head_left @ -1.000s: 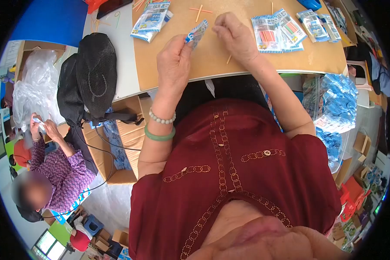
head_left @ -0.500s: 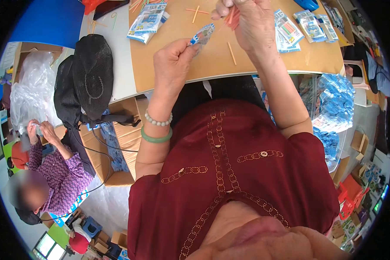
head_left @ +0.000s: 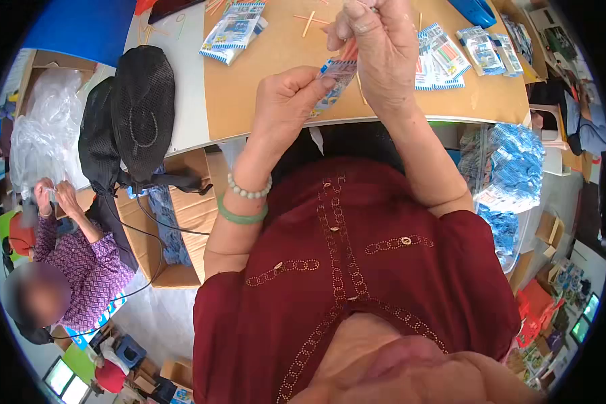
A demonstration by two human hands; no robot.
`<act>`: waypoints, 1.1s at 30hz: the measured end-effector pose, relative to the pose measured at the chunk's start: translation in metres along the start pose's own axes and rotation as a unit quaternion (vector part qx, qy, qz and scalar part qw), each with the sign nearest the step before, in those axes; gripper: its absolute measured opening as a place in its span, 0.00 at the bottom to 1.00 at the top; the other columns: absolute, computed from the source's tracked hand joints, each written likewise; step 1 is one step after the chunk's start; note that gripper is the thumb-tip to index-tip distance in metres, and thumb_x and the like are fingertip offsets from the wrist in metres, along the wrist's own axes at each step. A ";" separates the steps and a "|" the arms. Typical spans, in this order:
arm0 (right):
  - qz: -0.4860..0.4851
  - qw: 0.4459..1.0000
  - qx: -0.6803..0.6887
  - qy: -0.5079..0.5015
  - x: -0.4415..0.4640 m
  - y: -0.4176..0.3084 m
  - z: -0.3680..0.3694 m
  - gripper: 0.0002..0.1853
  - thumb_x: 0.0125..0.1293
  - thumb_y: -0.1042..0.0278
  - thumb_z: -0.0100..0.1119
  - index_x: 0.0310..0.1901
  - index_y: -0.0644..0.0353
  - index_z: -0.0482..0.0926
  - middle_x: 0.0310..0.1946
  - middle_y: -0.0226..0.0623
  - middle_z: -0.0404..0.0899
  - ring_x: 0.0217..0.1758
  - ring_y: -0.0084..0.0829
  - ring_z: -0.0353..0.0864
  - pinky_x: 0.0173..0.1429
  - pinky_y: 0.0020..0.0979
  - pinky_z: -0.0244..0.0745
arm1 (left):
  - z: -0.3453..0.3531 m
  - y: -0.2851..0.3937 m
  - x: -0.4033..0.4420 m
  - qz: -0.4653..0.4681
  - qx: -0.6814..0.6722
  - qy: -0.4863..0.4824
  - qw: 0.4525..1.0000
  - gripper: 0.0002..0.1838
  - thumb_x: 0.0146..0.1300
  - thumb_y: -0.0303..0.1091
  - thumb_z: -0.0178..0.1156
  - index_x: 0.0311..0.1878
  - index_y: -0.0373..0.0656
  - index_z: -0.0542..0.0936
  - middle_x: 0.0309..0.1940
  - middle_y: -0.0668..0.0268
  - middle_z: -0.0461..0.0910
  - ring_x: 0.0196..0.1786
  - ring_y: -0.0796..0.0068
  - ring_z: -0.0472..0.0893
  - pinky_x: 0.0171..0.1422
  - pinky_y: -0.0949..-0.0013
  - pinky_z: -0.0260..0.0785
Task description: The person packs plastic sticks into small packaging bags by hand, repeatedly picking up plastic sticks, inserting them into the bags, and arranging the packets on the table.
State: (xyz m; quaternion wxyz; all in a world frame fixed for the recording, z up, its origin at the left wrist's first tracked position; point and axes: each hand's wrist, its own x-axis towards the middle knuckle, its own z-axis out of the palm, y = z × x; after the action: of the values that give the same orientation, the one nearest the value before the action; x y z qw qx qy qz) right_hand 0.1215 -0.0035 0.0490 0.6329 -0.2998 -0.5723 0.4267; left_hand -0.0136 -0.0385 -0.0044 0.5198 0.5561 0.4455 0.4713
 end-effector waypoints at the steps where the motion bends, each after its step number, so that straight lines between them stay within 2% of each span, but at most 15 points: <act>1: 0.000 1.000 -0.001 -0.001 -0.002 -0.002 -0.001 0.07 0.72 0.65 0.47 0.38 0.57 0.64 0.24 0.29 0.70 0.23 0.17 0.70 0.30 0.18 0.69 | 0.002 0.000 0.000 0.001 -0.001 0.001 1.000 0.08 0.61 0.31 0.62 0.31 0.35 0.81 0.17 0.77 0.66 0.24 0.89 0.62 0.26 0.78 0.56; 5: 0.035 0.998 0.045 0.040 -0.009 -0.003 -0.002 0.08 0.72 0.64 0.48 0.38 0.57 0.63 0.24 0.31 0.71 0.23 0.20 0.72 0.36 0.22 0.73 | 0.007 -0.001 -0.001 0.009 -0.022 0.002 1.000 0.09 0.62 0.32 0.62 0.32 0.35 0.81 0.18 0.78 0.68 0.25 0.90 0.63 0.26 0.79 0.57; 8: -0.022 0.986 0.148 0.071 -0.010 -0.002 -0.002 0.08 0.72 0.64 0.48 0.39 0.58 0.63 0.25 0.32 0.72 0.24 0.23 0.75 0.44 0.27 0.76 | 0.008 -0.001 -0.002 0.012 -0.020 0.000 1.000 0.09 0.62 0.32 0.62 0.32 0.35 0.82 0.18 0.78 0.68 0.25 0.90 0.63 0.26 0.79 0.57; 12: -0.023 0.990 0.124 0.061 -0.011 -0.006 -0.004 0.08 0.72 0.64 0.48 0.39 0.58 0.63 0.25 0.32 0.73 0.24 0.25 0.77 0.48 0.31 0.76 | 0.011 -0.001 -0.003 0.007 -0.039 0.004 0.999 0.08 0.62 0.32 0.62 0.32 0.35 0.82 0.18 0.78 0.68 0.25 0.90 0.64 0.26 0.78 0.58; 17: -0.030 0.990 0.118 0.066 -0.008 0.003 -0.004 0.08 0.72 0.64 0.48 0.39 0.58 0.63 0.25 0.32 0.72 0.25 0.24 0.77 0.46 0.30 0.76 | 0.007 -0.001 -0.005 0.022 -0.016 0.003 1.000 0.08 0.61 0.32 0.62 0.32 0.35 0.82 0.17 0.76 0.68 0.24 0.90 0.64 0.26 0.78 0.58; 18: -0.109 0.977 0.185 0.004 0.000 0.025 -0.009 0.08 0.72 0.64 0.48 0.39 0.58 0.64 0.25 0.32 0.73 0.26 0.24 0.77 0.46 0.29 0.76 | 0.007 0.000 -0.005 0.033 -0.001 0.003 0.999 0.08 0.61 0.32 0.62 0.33 0.35 0.81 0.17 0.76 0.68 0.24 0.89 0.64 0.26 0.78 0.58; 20: -0.261 0.907 0.307 -0.120 0.012 0.051 -0.012 0.08 0.72 0.64 0.48 0.39 0.57 0.64 0.26 0.32 0.74 0.27 0.24 0.77 0.44 0.29 0.76 | 0.006 0.002 -0.005 0.053 0.027 0.002 0.998 0.09 0.61 0.32 0.63 0.33 0.35 0.81 0.17 0.74 0.68 0.24 0.89 0.65 0.26 0.78 0.59; 21: -0.261 0.907 0.308 -0.120 0.007 0.048 -0.015 0.08 0.72 0.64 0.48 0.39 0.57 0.64 0.26 0.32 0.74 0.27 0.24 0.77 0.44 0.29 0.76 | 0.006 0.003 -0.006 0.053 0.027 0.003 0.998 0.09 0.61 0.32 0.63 0.33 0.35 0.81 0.17 0.74 0.68 0.24 0.89 0.65 0.26 0.78 0.59; 23: -0.044 0.986 0.162 -0.019 -0.012 0.008 -0.009 0.09 0.70 0.63 0.51 0.40 0.59 0.67 0.27 0.34 0.76 0.29 0.23 0.77 0.43 0.28 0.75 | 0.007 0.004 -0.006 0.058 0.015 0.013 0.998 0.09 0.62 0.32 0.62 0.33 0.34 0.81 0.17 0.73 0.68 0.24 0.88 0.65 0.26 0.78 0.59; 24: 0.067 0.994 0.083 0.034 -0.016 -0.001 -0.009 0.09 0.69 0.63 0.52 0.40 0.59 0.69 0.28 0.34 0.77 0.29 0.23 0.77 0.42 0.27 0.75 | 0.008 0.004 -0.006 0.061 0.009 0.017 0.998 0.09 0.62 0.32 0.62 0.33 0.34 0.81 0.17 0.73 0.69 0.24 0.88 0.66 0.27 0.78 0.60; 25: 0.067 0.994 0.083 0.033 -0.016 0.000 -0.012 0.09 0.69 0.63 0.52 0.40 0.59 0.69 0.28 0.34 0.77 0.29 0.23 0.77 0.42 0.27 0.75 | 0.008 0.003 -0.006 0.061 0.009 0.018 0.998 0.09 0.62 0.32 0.62 0.33 0.34 0.81 0.17 0.73 0.69 0.24 0.88 0.66 0.27 0.78 0.60; 28: -0.007 0.999 -0.018 -0.049 -0.013 0.008 -0.019 0.10 0.72 0.62 0.47 0.36 0.60 0.69 0.38 0.42 0.83 0.37 0.27 0.78 0.40 0.27 0.73 | 0.008 -0.003 -0.004 0.104 0.010 0.035 0.994 0.08 0.62 0.31 0.62 0.35 0.34 0.82 0.20 0.71 0.74 0.26 0.87 0.69 0.29 0.77 0.63; 33: 0.022 0.998 -0.005 -0.063 -0.015 0.011 -0.018 0.13 0.74 0.59 0.42 0.34 0.58 0.69 0.40 0.48 0.83 0.44 0.31 0.80 0.44 0.27 0.74 | 0.010 -0.004 -0.003 0.097 -0.020 0.050 0.994 0.09 0.63 0.31 0.60 0.41 0.35 0.83 0.27 0.69 0.80 0.30 0.87 0.73 0.34 0.78 0.67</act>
State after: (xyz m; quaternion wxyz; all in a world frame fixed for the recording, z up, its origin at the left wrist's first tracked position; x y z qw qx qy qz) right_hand 0.1372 -0.0096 0.0291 0.5845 -0.2875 -0.6066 0.4558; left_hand -0.0042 -0.0425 -0.0085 0.4599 0.5620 0.4053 0.5553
